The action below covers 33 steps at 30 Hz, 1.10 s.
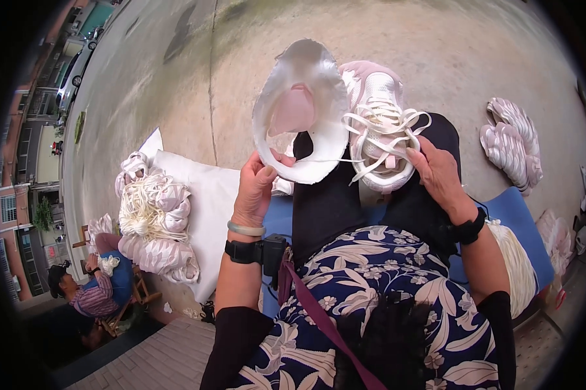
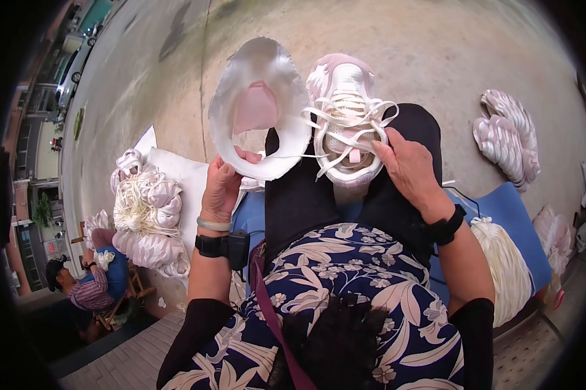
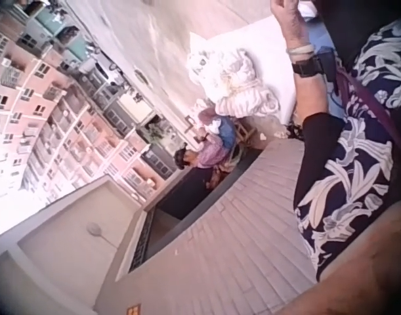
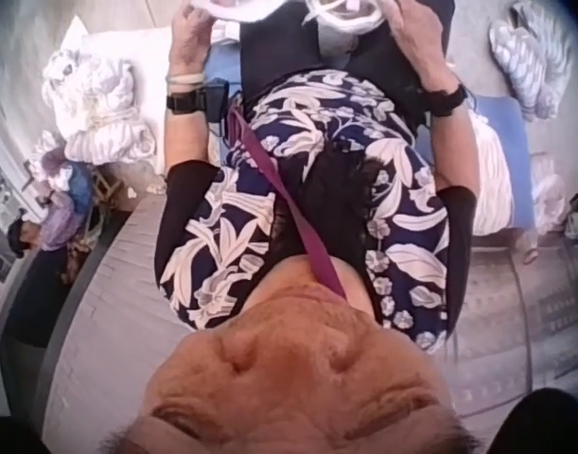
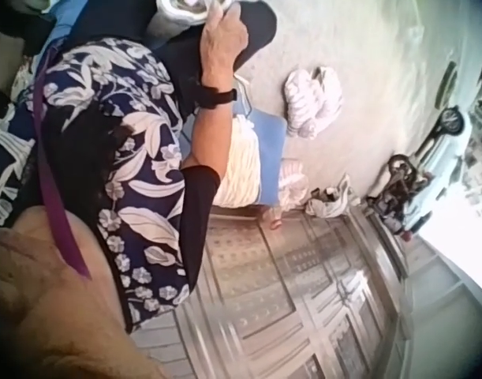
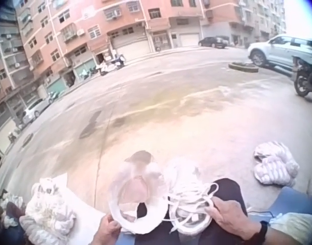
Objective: The recorder is lacing white and pink athletic shoes while sitting outdoors.
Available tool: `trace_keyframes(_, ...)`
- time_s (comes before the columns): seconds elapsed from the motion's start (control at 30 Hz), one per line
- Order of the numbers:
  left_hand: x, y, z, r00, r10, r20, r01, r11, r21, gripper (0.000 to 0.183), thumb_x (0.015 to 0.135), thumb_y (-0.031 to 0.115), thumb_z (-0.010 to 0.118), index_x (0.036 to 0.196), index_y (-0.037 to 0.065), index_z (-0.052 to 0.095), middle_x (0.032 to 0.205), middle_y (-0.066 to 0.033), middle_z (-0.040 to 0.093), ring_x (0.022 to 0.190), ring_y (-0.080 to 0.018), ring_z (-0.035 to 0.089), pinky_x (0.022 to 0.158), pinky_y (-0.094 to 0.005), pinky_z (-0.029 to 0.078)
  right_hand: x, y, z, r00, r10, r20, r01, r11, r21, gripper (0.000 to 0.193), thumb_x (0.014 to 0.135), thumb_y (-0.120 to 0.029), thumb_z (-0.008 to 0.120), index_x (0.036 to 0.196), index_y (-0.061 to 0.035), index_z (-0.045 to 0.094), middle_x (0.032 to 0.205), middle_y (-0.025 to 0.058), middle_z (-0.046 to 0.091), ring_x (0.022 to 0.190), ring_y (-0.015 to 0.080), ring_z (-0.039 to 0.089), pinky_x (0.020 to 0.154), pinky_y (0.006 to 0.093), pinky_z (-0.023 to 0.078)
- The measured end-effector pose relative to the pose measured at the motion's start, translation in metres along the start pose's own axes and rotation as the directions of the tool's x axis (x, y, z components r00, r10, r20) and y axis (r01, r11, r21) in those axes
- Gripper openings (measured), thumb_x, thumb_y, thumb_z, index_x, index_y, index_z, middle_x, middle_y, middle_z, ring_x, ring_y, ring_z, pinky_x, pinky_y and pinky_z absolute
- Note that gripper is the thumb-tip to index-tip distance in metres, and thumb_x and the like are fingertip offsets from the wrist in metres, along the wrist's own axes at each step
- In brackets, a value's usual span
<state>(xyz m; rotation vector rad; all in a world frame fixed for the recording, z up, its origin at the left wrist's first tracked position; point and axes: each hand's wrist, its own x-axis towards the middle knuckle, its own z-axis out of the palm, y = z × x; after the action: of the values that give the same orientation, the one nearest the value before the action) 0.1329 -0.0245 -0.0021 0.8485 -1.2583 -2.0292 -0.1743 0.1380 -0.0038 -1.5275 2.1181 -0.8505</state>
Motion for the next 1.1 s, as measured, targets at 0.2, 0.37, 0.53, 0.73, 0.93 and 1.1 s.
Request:
trace_keyframes(0.2, -0.017, 0.031, 0.07, 0.979, 0.2, -0.044, -0.194, 0.975, 0.104, 0.056, 0.078, 0.016, 0.073, 0.123, -0.003, 0.044, 0.106, -0.0117, 0.062, 0.1, -0.0205, 0.06, 0.085, -0.0317, 0.049, 0.007, 0.001, -0.001, 0.997, 0.071, 0.031, -0.076, 0.975, 0.208, 0.035, 0.094, -0.036, 0.048, 0.097, -0.0028, 0.055, 0.069, 0.0211, 0.059, 0.067, 0.0396, 0.059, 0.059, 0.0449, 0.043)
trace_keyframes(0.37, -0.022, 0.029, 0.114, 0.812, 0.228, 0.537, -0.562, 0.552, 0.616, 0.046, 0.076, 0.005, 0.07, 0.115, -0.005, 0.047, 0.098, -0.017, 0.062, 0.089, -0.0268, 0.063, 0.075, -0.0342, 0.049, 0.012, 0.0, -0.002, 0.977, 0.162, 0.14, -0.195, 0.943, 0.269, 0.034, 0.094, -0.035, 0.048, 0.102, -0.0028, 0.056, 0.064, 0.0164, 0.059, 0.058, 0.0295, 0.061, 0.054, 0.0374, 0.046)
trace_keyframes(0.53, 0.015, 0.01, 0.152, 0.643, 0.112, 0.758, -0.756, 0.252, 0.604, 0.031, 0.073, 0.006, 0.065, 0.097, -0.001, 0.047, 0.078, -0.0179, 0.055, 0.075, -0.0376, 0.056, 0.067, -0.0404, 0.044, 0.01, 0.011, -0.009, 0.992, 0.062, 0.114, -0.118, 0.795, 0.594, 0.027, 0.094, -0.023, 0.048, 0.105, 0.0012, 0.056, 0.074, 0.0122, 0.061, 0.061, 0.0151, 0.06, 0.057, 0.0263, 0.048)
trace_keyframes(0.73, 0.033, -0.011, 0.176, 0.681, 0.079, 0.728, -0.727, 0.199, 0.658, 0.028, 0.074, 0.008, 0.065, 0.095, -0.002, 0.048, 0.078, -0.0185, 0.058, 0.077, -0.0354, 0.059, 0.067, -0.0409, 0.045, -0.009, -0.009, -0.022, 0.962, -0.028, -0.272, 0.124, 0.931, 0.343, 0.032, 0.085, -0.018, 0.061, 0.108, 0.0038, 0.057, 0.095, 0.0123, 0.062, 0.087, 0.0231, 0.059, 0.081, 0.0322, 0.046)
trace_keyframes(0.93, 0.019, -0.021, 0.177, 0.659, 0.217, 0.721, -0.74, 0.015, 0.672, 0.025, 0.076, 0.008, 0.065, 0.096, -0.001, 0.053, 0.075, -0.014, 0.058, 0.066, -0.0288, 0.059, 0.054, -0.0361, 0.047, -0.012, -0.018, -0.023, 0.923, -0.227, -0.311, 0.275, 0.954, 0.119, 0.035, 0.077, -0.026, 0.068, 0.097, 0.002, 0.059, 0.094, 0.0165, 0.061, 0.088, 0.0336, 0.059, 0.078, 0.0378, 0.047)
trace_keyframes(1.1, 0.012, -0.018, 0.167, 0.603, 0.209, 0.77, -0.768, -0.109, 0.631, 0.027, 0.074, 0.01, 0.067, 0.094, 0.0, 0.053, 0.071, -0.0099, 0.053, 0.065, -0.0241, 0.057, 0.054, -0.0344, 0.046, -0.018, -0.025, -0.018, 0.882, -0.342, -0.324, 0.32, 0.94, -0.121, 0.031, 0.076, -0.021, 0.066, 0.098, -0.0009, 0.058, 0.088, 0.0143, 0.06, 0.078, 0.0311, 0.059, 0.07, 0.0392, 0.048)
